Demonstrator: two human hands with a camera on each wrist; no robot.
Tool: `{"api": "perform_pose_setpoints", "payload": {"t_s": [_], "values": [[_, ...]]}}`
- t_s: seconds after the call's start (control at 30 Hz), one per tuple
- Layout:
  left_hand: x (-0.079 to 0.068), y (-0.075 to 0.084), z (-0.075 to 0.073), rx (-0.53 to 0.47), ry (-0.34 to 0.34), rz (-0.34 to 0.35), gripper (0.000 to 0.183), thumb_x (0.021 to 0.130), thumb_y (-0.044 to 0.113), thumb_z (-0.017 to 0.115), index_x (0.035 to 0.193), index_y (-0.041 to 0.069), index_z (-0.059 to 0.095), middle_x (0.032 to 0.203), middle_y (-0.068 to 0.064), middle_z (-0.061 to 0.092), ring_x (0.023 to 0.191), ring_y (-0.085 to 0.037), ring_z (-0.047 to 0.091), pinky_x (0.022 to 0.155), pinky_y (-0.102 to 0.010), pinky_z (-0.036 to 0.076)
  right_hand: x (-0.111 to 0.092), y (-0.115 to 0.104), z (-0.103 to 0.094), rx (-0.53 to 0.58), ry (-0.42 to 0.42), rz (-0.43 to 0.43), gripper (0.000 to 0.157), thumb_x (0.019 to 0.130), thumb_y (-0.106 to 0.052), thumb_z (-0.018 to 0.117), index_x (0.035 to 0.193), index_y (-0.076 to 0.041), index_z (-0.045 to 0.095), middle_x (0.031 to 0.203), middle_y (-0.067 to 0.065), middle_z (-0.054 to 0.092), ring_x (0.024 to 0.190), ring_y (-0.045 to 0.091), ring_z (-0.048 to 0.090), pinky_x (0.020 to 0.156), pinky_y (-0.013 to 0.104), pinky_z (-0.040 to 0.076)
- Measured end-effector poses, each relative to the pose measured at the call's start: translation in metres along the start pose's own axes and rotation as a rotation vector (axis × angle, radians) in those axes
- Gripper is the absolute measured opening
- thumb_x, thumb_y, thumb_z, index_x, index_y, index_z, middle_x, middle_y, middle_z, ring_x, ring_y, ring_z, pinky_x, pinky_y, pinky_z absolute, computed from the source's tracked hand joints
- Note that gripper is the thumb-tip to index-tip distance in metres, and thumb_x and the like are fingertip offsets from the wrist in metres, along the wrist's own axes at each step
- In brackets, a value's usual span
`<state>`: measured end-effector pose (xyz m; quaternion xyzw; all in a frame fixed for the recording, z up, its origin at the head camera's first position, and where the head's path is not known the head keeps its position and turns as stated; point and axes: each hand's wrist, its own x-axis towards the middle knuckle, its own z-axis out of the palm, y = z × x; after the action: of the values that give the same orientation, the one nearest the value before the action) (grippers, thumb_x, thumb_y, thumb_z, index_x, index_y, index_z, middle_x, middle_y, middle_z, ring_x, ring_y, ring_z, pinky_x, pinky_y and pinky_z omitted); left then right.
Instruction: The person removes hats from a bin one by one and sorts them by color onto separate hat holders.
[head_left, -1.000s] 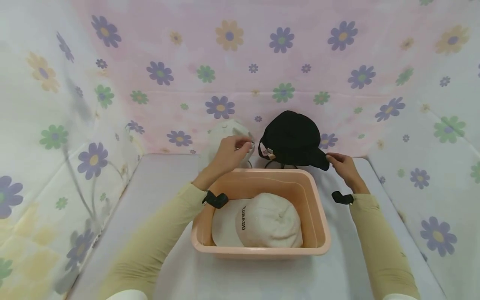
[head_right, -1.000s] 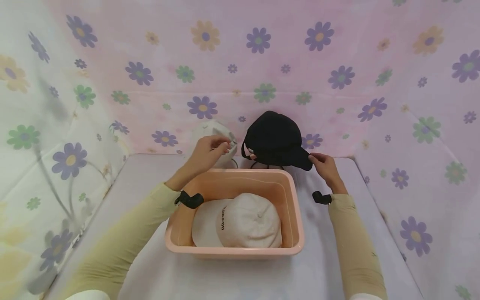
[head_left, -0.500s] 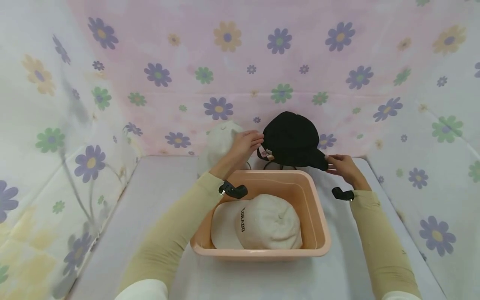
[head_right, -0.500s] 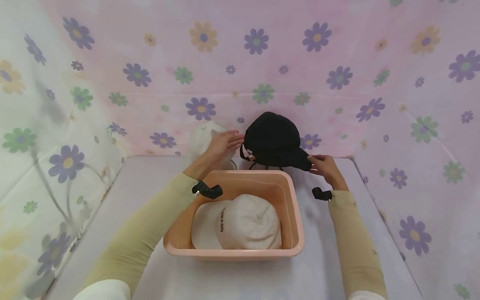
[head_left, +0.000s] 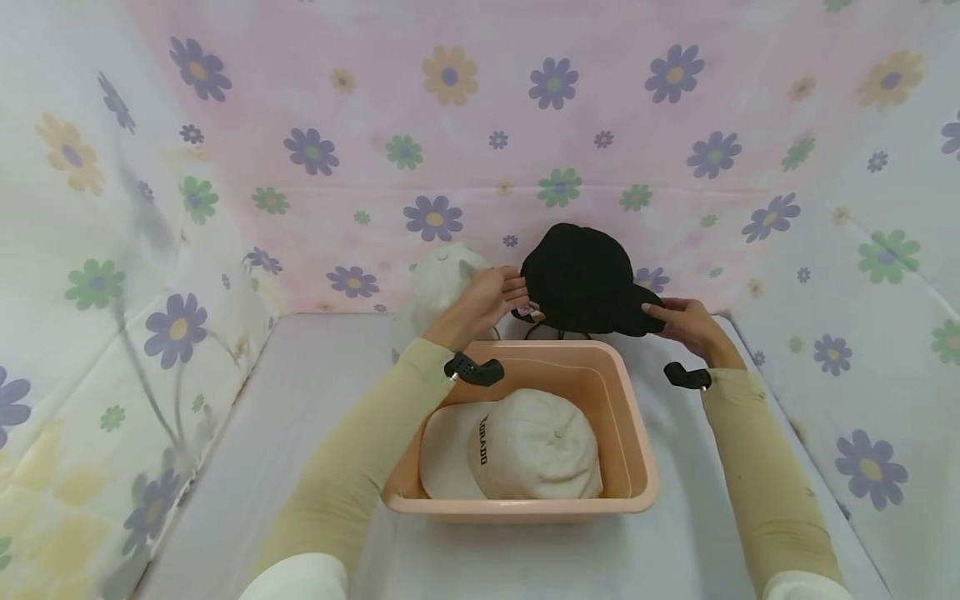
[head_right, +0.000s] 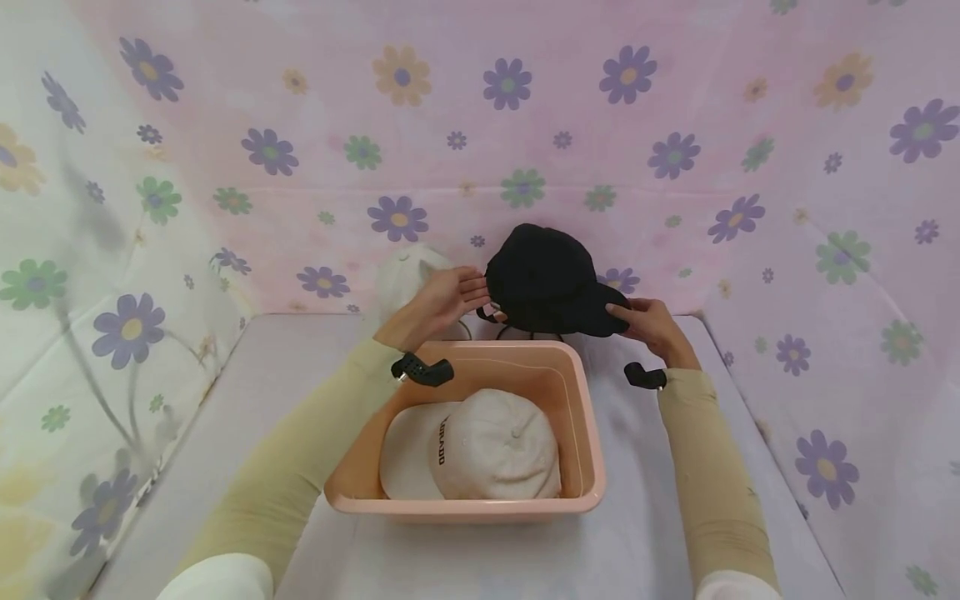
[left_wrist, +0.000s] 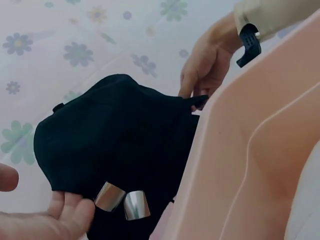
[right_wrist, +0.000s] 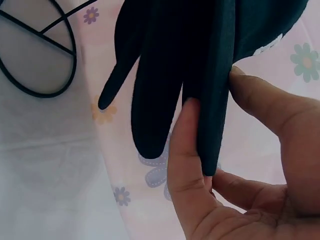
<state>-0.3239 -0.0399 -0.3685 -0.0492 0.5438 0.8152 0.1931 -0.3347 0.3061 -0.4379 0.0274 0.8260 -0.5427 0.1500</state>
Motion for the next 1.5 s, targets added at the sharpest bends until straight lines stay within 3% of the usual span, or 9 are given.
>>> {"api": "perform_pose_setpoints", "payload": {"t_s": [0.13, 0.3, 0.4, 0.5, 0.6, 0.73, 0.97, 1.27, 1.5], "values": [[0.005, -0.002, 0.004, 0.026, 0.067, -0.011, 0.038, 0.111, 0.019, 0.038, 0.136, -0.009, 0.046, 0.113, -0.016, 0.055, 0.105, -0.025, 0.056, 0.108, -0.037, 0.044, 0.003, -0.001, 0.000, 0.046, 0.030, 0.011, 0.077, 0.104, -0.031, 0.056, 0.155, 0.014, 0.021, 0.147, 0.035, 0.040, 0.082, -0.006, 0.060, 0.079, 0.011, 0.054], [0.012, -0.005, 0.007, 0.017, 0.097, -0.018, 0.025, 0.111, 0.023, 0.043, 0.097, 0.003, 0.053, 0.081, -0.005, 0.051, 0.071, -0.017, 0.048, 0.086, -0.035, 0.042, 0.007, -0.002, -0.002, 0.077, 0.046, 0.019, 0.076, 0.103, -0.028, 0.058, 0.154, 0.015, 0.021, 0.144, 0.030, 0.041, 0.077, -0.007, 0.060, 0.074, 0.010, 0.053], [0.015, -0.006, 0.008, 0.011, 0.093, -0.007, 0.026, 0.110, 0.023, 0.046, 0.102, 0.002, 0.058, 0.087, -0.007, 0.056, 0.076, -0.018, 0.052, 0.087, -0.034, 0.044, 0.007, -0.005, -0.004, 0.079, 0.045, 0.023, 0.078, 0.104, -0.029, 0.058, 0.155, 0.015, 0.019, 0.151, 0.033, 0.035, 0.080, -0.007, 0.059, 0.079, 0.011, 0.054], [0.016, -0.007, 0.009, -0.004, 0.077, 0.020, 0.034, 0.109, 0.024, 0.049, 0.125, -0.004, 0.061, 0.117, -0.018, 0.066, 0.106, -0.026, 0.063, 0.105, -0.034, 0.047, 0.006, -0.010, -0.006, 0.048, 0.053, 0.023, 0.081, 0.104, -0.033, 0.056, 0.156, 0.014, 0.017, 0.157, 0.034, 0.030, 0.103, 0.010, 0.064, 0.097, 0.021, 0.052], [0.017, -0.009, 0.010, -0.032, 0.069, 0.049, 0.048, 0.107, 0.024, 0.054, 0.144, -0.006, 0.051, 0.144, -0.024, 0.055, 0.135, -0.032, 0.053, 0.117, -0.040, 0.038, 0.004, -0.015, -0.007, 0.009, 0.068, 0.021, 0.082, 0.104, -0.036, 0.055, 0.156, 0.013, 0.016, 0.158, 0.034, 0.029, 0.130, 0.031, 0.052, 0.111, 0.035, 0.043], [0.017, -0.011, 0.009, -0.032, 0.065, 0.081, 0.056, 0.106, 0.025, 0.057, 0.150, -0.006, 0.042, 0.150, -0.025, 0.048, 0.142, -0.033, 0.047, 0.119, -0.039, 0.036, 0.003, -0.020, -0.006, -0.001, 0.092, 0.021, 0.081, 0.104, -0.036, 0.056, 0.156, 0.013, 0.018, 0.157, 0.033, 0.030, 0.139, 0.039, 0.042, 0.117, 0.043, 0.036], [0.016, -0.016, 0.011, 0.015, 0.086, 0.127, 0.040, 0.106, 0.020, 0.058, 0.135, -0.007, 0.058, 0.113, -0.013, 0.070, 0.103, -0.019, 0.068, 0.100, -0.030, 0.052, 0.004, -0.023, -0.004, 0.010, 0.114, 0.045, 0.084, 0.103, -0.037, 0.058, 0.156, 0.013, 0.017, 0.157, 0.034, 0.029, 0.140, 0.041, 0.040, 0.119, 0.046, 0.033], [0.014, -0.024, 0.010, 0.103, 0.113, 0.109, 0.039, 0.106, 0.021, 0.056, 0.136, -0.005, 0.057, 0.082, 0.002, 0.065, 0.072, -0.010, 0.060, 0.078, -0.025, 0.047, 0.011, -0.015, -0.002, 0.027, 0.097, 0.062, 0.081, 0.103, -0.033, 0.058, 0.157, 0.012, 0.018, 0.157, 0.034, 0.031, 0.135, 0.036, 0.045, 0.117, 0.042, 0.036], [0.013, -0.029, 0.010, 0.146, 0.134, 0.101, 0.028, 0.107, 0.023, 0.056, 0.116, -0.002, 0.065, 0.067, 0.004, 0.059, 0.060, -0.010, 0.050, 0.064, -0.024, 0.039, 0.014, -0.007, 0.000, 0.035, 0.048, 0.042, 0.078, 0.104, -0.029, 0.059, 0.155, 0.015, 0.020, 0.153, 0.034, 0.035, 0.087, -0.002, 0.059, 0.091, 0.016, 0.054]]}}
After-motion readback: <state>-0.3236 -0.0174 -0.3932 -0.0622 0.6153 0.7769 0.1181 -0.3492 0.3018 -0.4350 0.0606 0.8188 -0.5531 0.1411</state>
